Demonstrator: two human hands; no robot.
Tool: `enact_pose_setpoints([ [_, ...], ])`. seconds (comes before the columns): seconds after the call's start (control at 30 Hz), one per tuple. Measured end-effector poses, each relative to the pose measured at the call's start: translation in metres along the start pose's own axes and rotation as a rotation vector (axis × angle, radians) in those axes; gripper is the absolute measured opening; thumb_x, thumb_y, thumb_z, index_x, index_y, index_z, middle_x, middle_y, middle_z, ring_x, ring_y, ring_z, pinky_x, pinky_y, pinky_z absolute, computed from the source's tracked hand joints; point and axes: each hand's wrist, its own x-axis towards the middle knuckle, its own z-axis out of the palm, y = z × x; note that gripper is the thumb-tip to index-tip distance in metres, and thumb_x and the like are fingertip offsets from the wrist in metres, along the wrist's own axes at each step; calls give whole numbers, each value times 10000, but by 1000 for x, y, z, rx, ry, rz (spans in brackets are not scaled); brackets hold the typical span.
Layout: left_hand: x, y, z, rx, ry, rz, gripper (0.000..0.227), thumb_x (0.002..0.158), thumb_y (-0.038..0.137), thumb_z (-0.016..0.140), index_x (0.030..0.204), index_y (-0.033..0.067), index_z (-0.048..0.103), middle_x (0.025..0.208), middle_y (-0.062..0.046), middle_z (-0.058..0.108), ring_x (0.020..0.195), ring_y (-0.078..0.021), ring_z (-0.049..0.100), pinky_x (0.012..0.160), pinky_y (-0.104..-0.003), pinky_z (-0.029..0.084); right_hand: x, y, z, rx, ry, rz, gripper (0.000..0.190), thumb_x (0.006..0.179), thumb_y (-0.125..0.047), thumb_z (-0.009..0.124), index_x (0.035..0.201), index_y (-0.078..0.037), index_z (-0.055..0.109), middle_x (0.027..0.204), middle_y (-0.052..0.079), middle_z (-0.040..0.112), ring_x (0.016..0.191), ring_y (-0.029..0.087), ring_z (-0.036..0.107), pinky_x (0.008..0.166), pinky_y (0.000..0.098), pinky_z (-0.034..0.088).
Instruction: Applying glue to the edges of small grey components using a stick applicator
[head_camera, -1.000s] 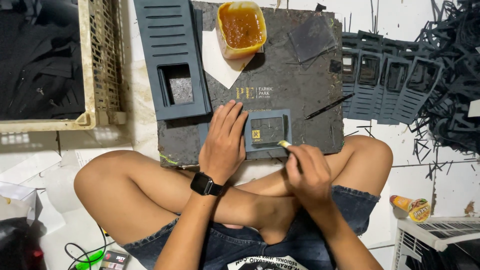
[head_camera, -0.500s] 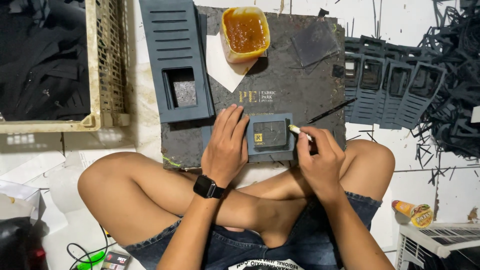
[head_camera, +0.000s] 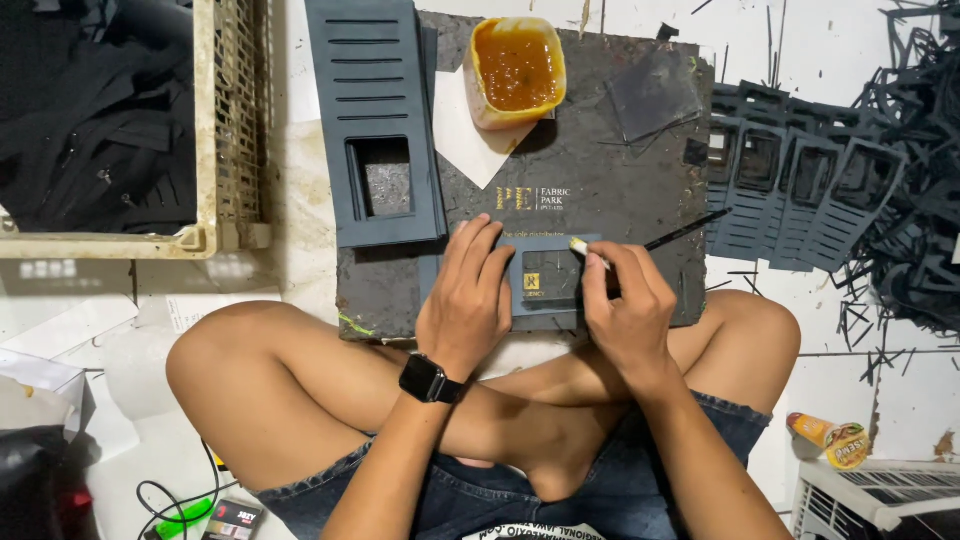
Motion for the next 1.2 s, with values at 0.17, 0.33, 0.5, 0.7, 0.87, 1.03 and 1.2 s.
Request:
enact_pose_setpoints([
  [0.17,0,1,-1,6,8,-4,214,904,-77,588,1106,-66,658,1249,-255,640,1257,-417,606,1141,-519,470,7,-13,10,46,-33,-28,117,953,0,702,1052,-50,740,859,94,699,803,322,714,694,402,570],
  [0.33,2,3,-4,20,13,-6,200,905,-70,587,1090,-71,661,1237,-250,645,1254,-404,612,1143,-509,476,8,-21,15,79,-62,-57,127,955,-8,695,1067,-56,732,877,92,703,815,331,718,689,413,570],
  [0.5,4,4,-7,40,14,-2,199,900,-73,588,1084,-73,662,1230,-249,646,1242,-405,619,1135,-501,488,0,2,12,41,-6,35,146,924,13,725,1027,-86,756,880,60,711,816,304,708,743,399,555],
  [0.7,5,6,-8,36,14,-6,192,906,-64,582,1081,-73,661,1222,-250,650,1238,-406,622,1132,-499,491,20,10,-27,82,142,223,106,1035,1,658,1129,-10,706,986,175,701,893,297,657,800,413,505],
  [0.87,4,5,-7,28,22,4,192,906,-58,573,1079,-70,657,1222,-256,644,1236,-420,619,1128,-506,492,45,26,-22,266,151,277,152,1036,-37,699,1184,-8,692,1026,111,682,915,169,600,824,326,506],
  [1.03,7,5,-8,38,37,14,193,897,-51,574,1071,-59,658,1226,-252,648,1234,-416,625,1122,-498,498,105,11,-2,320,80,104,133,1019,-20,761,1149,-3,738,996,140,702,885,239,656,796,351,517],
  [1.2,8,5,-7,59,34,10,190,896,-39,569,1062,-50,661,1217,-252,656,1220,-415,638,1112,-499,508,152,12,38,183,20,-185,100,1002,-108,810,1069,-56,758,861,103,706,752,308,688,683,378,540],
])
